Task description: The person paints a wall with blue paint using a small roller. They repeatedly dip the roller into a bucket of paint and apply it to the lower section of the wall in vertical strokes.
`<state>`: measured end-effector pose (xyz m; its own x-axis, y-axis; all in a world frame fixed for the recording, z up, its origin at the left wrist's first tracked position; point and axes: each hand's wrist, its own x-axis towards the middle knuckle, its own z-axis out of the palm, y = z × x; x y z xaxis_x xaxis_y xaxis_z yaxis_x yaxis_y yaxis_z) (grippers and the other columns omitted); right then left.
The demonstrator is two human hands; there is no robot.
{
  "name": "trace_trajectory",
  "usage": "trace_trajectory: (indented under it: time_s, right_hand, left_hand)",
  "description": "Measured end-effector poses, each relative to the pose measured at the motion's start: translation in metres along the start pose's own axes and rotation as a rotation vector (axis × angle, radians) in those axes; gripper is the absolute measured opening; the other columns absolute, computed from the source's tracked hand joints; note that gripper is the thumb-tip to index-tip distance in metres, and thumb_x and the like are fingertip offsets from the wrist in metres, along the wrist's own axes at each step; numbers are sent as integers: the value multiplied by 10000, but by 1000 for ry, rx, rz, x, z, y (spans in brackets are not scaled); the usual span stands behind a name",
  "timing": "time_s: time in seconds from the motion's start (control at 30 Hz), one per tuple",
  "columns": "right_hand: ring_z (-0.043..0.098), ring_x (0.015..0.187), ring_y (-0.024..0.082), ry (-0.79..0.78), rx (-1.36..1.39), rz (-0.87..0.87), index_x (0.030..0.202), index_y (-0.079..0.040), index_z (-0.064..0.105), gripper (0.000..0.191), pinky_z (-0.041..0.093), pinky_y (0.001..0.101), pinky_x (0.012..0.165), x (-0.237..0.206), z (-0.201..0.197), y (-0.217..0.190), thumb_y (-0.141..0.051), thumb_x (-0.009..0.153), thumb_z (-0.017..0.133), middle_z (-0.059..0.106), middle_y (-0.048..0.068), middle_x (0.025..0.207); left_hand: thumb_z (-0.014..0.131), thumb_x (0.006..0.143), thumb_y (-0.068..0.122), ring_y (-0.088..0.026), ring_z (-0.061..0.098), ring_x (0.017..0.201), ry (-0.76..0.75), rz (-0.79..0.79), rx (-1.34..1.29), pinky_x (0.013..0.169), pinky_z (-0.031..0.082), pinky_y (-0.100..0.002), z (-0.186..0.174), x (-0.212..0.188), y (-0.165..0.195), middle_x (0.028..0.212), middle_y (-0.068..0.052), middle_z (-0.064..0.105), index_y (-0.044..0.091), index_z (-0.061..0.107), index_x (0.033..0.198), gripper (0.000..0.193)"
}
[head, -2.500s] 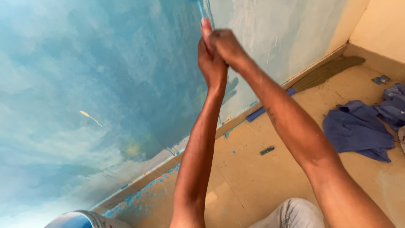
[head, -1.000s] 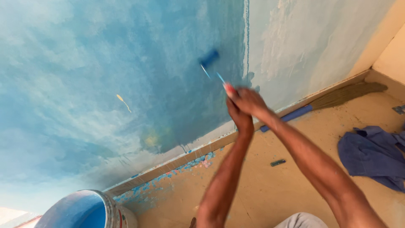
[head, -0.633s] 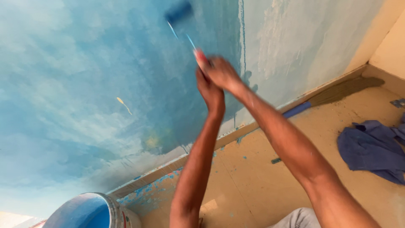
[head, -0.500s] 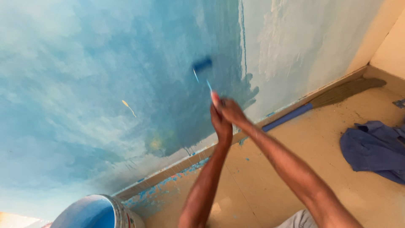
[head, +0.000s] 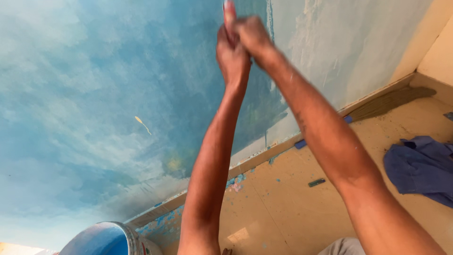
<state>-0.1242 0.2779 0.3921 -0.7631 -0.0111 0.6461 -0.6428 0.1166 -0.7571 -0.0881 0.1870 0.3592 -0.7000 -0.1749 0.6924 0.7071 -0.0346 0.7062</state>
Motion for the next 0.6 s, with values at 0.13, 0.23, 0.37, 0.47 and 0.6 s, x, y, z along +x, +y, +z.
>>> trace_trajectory:
  time_s: [0.13,0.23,0.37,0.47,0.6]
  right_hand:
    - [587,714,136,-15,-62,113,743,-114,666,524,480,343,654,-25,3,15,-586,961,602,650,23,752]
    - [538,696,167,-93,-224,273,696,-136,525,735,433,362,644,-112,23,58,-805,947,353,536,30,705]
    - [629,780,235,-142,-266,446,730,-81,639,800,479,392,725,-217,48,126,-810,911,365,648,93,736]
    - [649,798,215,-152,-281,482,738,-99,663,815,491,390,741,-244,54,151,-820,906,323,659,77,731]
    - [632,790,216,-165,-302,455,751,-107,643,827,480,401,739,-222,53,120,-826,932,275,624,70,735]
  left_hand:
    - [570,982,279,-277,660,984,3,-112,20,837,546,-427,-5,-28,-8,1122,-164,675,47,554,1386,467]
    - [546,1001,216,-212,664,1043,17,-118,65,884,566,-379,-29,-106,-47,1150,-105,663,61,539,1374,404]
    - [558,1038,158,-169,579,945,82,-258,25,836,493,-322,-57,-227,-108,1025,-72,608,16,580,1337,332]
    - [578,1004,143,-155,599,959,116,-303,-36,827,502,-301,-66,-270,-133,1030,-28,619,24,559,1315,333]
    - [547,1089,154,-197,570,917,108,-306,1,788,497,-349,-57,-223,-112,971,-74,557,-11,623,1242,237]
